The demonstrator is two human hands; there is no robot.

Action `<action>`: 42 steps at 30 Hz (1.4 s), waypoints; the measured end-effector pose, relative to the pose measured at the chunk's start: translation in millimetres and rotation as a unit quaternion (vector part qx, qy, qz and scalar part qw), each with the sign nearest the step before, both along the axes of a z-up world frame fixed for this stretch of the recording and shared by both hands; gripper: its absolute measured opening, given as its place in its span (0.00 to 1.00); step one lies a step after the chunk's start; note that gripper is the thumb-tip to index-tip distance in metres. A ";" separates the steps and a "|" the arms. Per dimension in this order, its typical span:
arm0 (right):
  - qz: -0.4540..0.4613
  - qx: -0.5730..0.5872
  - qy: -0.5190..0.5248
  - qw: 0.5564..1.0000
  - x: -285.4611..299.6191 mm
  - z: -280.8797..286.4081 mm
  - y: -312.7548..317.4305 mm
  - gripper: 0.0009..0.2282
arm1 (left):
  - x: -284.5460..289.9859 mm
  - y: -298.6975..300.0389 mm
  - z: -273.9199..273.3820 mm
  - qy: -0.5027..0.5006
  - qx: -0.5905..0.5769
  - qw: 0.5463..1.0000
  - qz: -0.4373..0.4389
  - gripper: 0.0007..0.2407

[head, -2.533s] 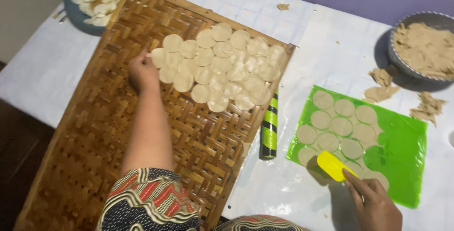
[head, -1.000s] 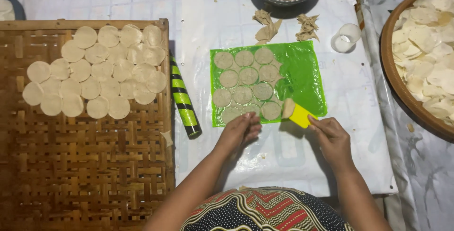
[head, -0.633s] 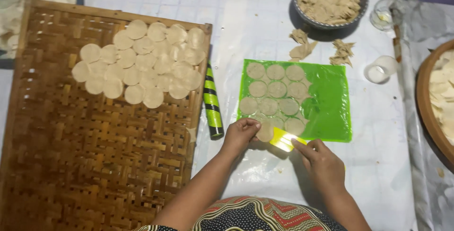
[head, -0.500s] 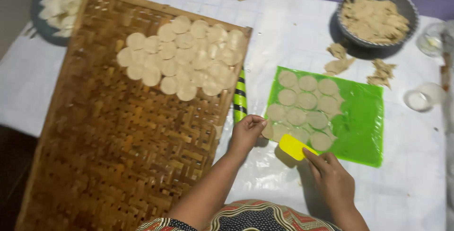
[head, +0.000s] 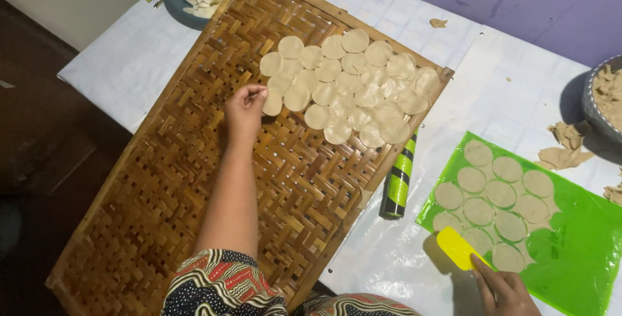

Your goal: Preparing and shaping dough for traditional crackers, including rolling the dough and cutting it into circular shapes.

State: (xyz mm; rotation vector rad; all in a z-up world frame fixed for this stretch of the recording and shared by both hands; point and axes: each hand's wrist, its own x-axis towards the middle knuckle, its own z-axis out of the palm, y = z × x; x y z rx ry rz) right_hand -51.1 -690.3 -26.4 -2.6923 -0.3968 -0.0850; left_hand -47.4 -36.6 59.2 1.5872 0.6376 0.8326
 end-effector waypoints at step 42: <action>-0.244 -0.186 0.076 0.949 6.8 97.4 -23.9 0.09 | -18.6 -337.1 82.6 0.192 0.058 0.931 -0.306 0.11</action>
